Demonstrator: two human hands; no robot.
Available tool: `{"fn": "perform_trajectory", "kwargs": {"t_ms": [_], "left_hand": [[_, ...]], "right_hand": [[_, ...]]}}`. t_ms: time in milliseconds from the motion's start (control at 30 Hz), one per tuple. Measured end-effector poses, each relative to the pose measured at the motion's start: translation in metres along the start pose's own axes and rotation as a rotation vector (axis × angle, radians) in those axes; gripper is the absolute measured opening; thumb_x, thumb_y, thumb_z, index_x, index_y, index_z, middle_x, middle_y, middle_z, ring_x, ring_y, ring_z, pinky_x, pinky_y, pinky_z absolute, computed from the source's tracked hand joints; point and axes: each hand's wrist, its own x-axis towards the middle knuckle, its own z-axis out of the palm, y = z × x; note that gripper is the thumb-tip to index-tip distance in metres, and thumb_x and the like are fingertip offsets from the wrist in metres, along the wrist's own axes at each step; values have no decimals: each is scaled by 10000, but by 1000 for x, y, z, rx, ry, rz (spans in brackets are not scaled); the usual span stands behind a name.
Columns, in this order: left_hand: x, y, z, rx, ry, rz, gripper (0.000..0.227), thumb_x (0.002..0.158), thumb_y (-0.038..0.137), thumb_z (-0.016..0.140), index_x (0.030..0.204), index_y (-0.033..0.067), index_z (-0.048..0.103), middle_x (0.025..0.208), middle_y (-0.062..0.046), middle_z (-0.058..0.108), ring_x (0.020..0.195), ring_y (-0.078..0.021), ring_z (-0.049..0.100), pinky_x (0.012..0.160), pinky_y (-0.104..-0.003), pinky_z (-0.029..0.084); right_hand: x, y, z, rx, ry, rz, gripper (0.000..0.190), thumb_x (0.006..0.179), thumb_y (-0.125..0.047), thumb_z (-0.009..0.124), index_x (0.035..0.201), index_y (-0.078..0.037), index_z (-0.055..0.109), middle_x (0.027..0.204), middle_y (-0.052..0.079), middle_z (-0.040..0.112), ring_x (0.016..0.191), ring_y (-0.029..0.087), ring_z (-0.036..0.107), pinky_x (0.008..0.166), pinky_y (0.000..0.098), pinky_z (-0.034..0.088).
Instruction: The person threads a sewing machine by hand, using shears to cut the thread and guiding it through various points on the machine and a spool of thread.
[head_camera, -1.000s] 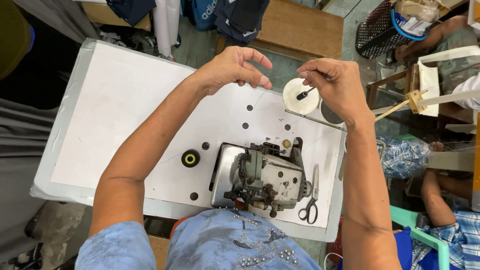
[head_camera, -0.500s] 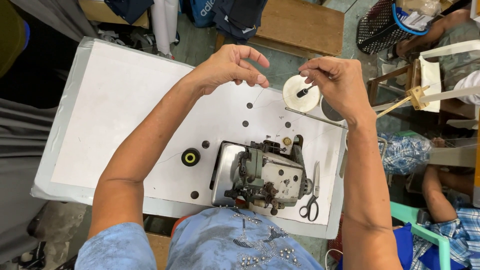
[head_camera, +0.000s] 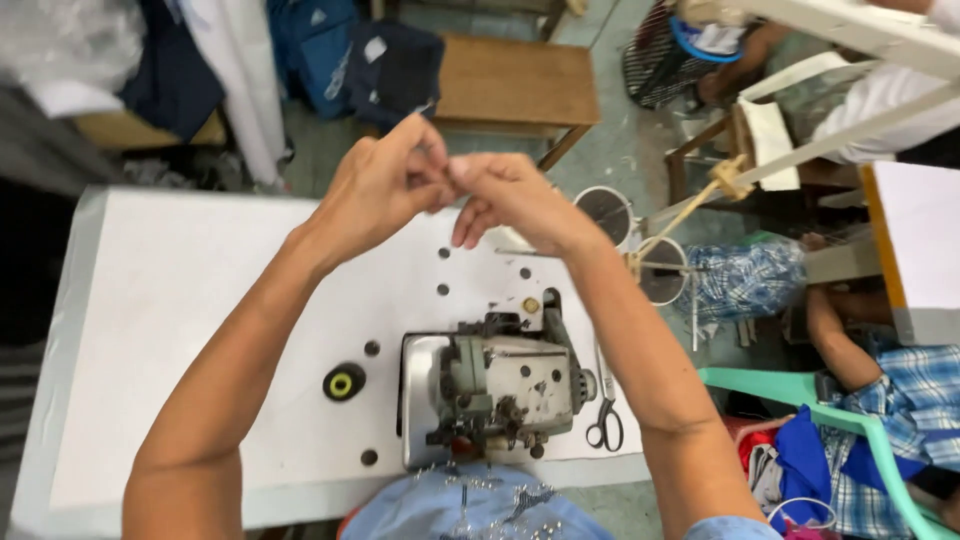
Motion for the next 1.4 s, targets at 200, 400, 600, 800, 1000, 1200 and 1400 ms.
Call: {"fn": "perform_trajectory", "kwargs": {"t_ms": [200,400,600,800,1000,1200,1400], "left_hand": [[4,-25,20,612,98,241,291,937,180,821,1092,190,574,779,-41,678,716,-315,721,625,-415,572],[2,-16,32,1025,88,479,310,911,25,767,965,179,503,636,20,499,727,-192,584,686,-252,511],[4,-19,31,977,122,447,247,919,35,783,992,153,579,654,-9,594,867,-189,629,766,-277,530],[1,-13,32,577,102,295,534,798,217,904,1291,160,709,965,-56,777,1012,-268,693,805,-388,523],[0,-27,40,484,229,346,72,945,135,845,1015,143,836,783,7,772,845,-171,701,751,-280,555],[-2,-23,35,413,244,299,31,977,117,828,994,142,833,885,3,779,870,-176,683,734,-299,570],[-4,-21,33,326,309,242,53,963,126,856,967,168,823,932,33,744,930,-190,665,821,-339,525]], "right_hand": [[18,41,-21,-28,94,30,273,1008,-199,767,1106,54,797,805,152,778,611,168,761,528,229,639],[24,67,-43,28,247,19,230,900,-71,877,1057,84,810,757,187,778,578,153,744,501,218,628],[19,60,-37,63,255,-4,210,863,-13,853,1034,92,793,758,171,762,592,142,730,517,210,614],[16,56,-32,7,243,-71,181,850,-32,870,992,64,812,709,144,747,575,124,714,489,206,581],[11,59,-40,-2,247,-85,157,830,-25,880,959,44,822,693,150,748,555,126,708,478,210,575],[8,60,-41,13,232,-110,165,825,-27,883,969,33,830,688,135,749,554,116,706,474,200,562],[9,60,-36,39,270,-143,180,858,-39,882,1009,42,827,720,144,764,586,116,723,500,205,581]]}}
